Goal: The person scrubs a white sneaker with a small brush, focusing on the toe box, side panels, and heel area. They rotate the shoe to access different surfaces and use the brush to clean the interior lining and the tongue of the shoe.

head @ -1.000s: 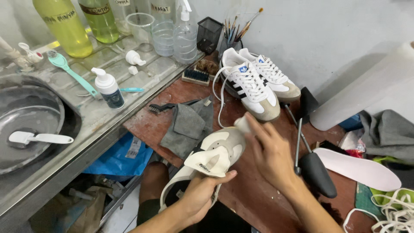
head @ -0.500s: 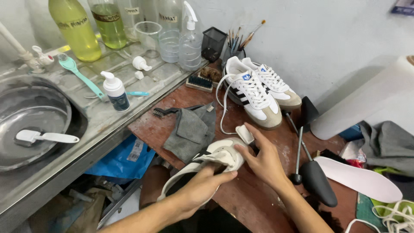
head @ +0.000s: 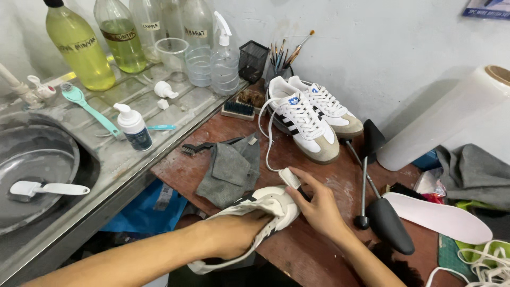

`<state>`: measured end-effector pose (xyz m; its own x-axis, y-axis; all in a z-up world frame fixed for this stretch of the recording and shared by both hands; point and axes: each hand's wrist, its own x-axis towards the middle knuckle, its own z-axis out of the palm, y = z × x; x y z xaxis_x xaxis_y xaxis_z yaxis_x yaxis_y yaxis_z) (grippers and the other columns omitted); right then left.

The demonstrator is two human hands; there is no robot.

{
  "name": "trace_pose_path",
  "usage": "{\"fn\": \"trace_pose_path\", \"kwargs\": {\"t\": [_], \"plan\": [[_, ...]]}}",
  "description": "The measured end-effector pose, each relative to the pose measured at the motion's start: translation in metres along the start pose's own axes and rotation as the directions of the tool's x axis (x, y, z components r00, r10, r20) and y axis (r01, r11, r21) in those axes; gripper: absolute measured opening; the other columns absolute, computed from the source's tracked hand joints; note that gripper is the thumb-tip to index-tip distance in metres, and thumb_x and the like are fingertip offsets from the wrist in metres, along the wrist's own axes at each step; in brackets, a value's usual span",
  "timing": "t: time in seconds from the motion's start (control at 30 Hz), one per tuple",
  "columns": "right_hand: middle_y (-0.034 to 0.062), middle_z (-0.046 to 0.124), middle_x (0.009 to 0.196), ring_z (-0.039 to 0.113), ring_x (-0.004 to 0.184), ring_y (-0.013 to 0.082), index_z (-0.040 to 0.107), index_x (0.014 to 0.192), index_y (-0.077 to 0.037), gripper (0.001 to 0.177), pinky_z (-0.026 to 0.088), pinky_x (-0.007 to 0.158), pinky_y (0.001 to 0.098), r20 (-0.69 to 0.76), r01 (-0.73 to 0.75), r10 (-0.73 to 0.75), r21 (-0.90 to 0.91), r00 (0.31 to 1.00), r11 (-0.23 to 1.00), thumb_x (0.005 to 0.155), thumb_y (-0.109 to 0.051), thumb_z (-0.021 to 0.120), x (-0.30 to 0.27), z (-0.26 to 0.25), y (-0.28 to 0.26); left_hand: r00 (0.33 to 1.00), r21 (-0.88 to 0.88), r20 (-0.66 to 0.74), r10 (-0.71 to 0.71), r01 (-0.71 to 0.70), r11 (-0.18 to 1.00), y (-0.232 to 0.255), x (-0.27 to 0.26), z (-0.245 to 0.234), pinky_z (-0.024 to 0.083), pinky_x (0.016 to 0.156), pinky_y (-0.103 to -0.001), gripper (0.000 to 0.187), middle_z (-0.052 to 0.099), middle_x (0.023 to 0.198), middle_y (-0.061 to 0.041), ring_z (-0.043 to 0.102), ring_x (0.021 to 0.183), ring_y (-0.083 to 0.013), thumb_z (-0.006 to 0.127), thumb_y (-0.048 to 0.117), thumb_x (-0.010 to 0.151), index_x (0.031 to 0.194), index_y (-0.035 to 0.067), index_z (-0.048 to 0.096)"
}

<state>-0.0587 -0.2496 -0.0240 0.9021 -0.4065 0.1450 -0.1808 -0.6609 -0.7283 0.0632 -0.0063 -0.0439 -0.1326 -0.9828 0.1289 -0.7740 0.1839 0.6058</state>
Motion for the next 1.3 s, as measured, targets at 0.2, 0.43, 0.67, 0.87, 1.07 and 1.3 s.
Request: {"fn": "trace_pose_path", "kwargs": {"t": [0.2,0.43,0.67,0.87,1.07,1.3], "plan": [[0.0005,0.088,0.141,0.080,0.130,0.0165,0.078,0.158,-0.022,0.057,0.057,0.111,0.0351,0.033,-0.008,0.009,-0.044,0.999,0.999,0.105,-0.040,0.082,0.005,-0.026,-0.015,0.997,0.190,-0.053,-0.061,0.070,0.979,-0.037,0.009,0.038,0.026,0.140,-0.059,0.096,0.042,0.183,-0.033,0.039,0.169,-0.0522,0.080,0.014,0.095,0.180,0.000,0.036],[0.0043,0.090,0.146,0.085,0.111,0.0226,0.082,0.151,-0.017,0.049,0.062,0.102,0.0414,0.156,0.294,-0.276,-0.104,0.948,0.950,0.109,-0.041,0.077,-0.013,-0.034,-0.040,0.978,0.125,-0.197,-0.069,0.094,0.988,-0.026,0.011,0.053,0.018,0.145,-0.059,0.089,0.030,0.191,-0.028,0.031,0.175,-0.0487,0.070,0.018,0.106,0.184,0.005,0.029],[0.0164,0.086,0.146,0.093,0.077,0.0221,0.075,0.156,-0.012,0.052,0.076,0.081,0.0440,0.041,0.135,-0.128,-0.266,0.991,0.955,0.110,-0.037,0.076,0.000,-0.031,-0.005,0.959,0.154,-0.239,-0.150,0.190,0.970,-0.031,0.016,0.065,0.020,0.143,-0.060,0.084,0.034,0.190,-0.029,0.034,0.172,-0.0492,0.061,0.019,0.110,0.186,0.005,0.029],[0.0258,0.087,0.128,0.077,0.122,0.0564,0.068,0.165,-0.026,0.056,0.059,0.098,0.0599,0.095,-0.065,0.116,-0.426,0.989,0.902,0.114,-0.051,0.064,-0.003,-0.018,0.001,0.965,0.198,-0.155,-0.212,0.240,0.950,-0.020,0.023,0.063,0.024,0.142,-0.057,0.086,0.039,0.185,-0.032,0.039,0.170,-0.0472,0.064,0.011,0.105,0.184,0.000,0.033],[0.0059,0.085,0.156,0.087,0.132,0.0257,0.073,0.157,-0.018,0.052,0.061,0.102,0.0406,0.149,0.102,-0.082,-0.126,0.985,0.987,0.110,-0.040,0.076,-0.014,-0.011,-0.019,0.948,0.070,-0.307,-0.087,0.114,0.991,-0.015,0.017,0.053,0.042,0.133,-0.058,0.063,0.062,0.167,-0.032,0.059,0.154,-0.0505,0.062,0.012,0.108,0.169,-0.001,0.054],[0.0064,0.088,0.149,0.090,0.106,0.0197,0.076,0.156,-0.015,0.052,0.065,0.092,0.0391,0.065,0.115,-0.106,-0.168,0.992,0.979,0.110,-0.041,0.075,-0.008,-0.016,-0.015,0.954,0.090,-0.200,-0.225,0.247,0.965,-0.026,0.016,0.059,0.039,0.131,-0.062,0.078,0.053,0.170,-0.033,0.051,0.155,-0.0538,0.072,0.011,0.100,0.173,0.000,0.046]]}}
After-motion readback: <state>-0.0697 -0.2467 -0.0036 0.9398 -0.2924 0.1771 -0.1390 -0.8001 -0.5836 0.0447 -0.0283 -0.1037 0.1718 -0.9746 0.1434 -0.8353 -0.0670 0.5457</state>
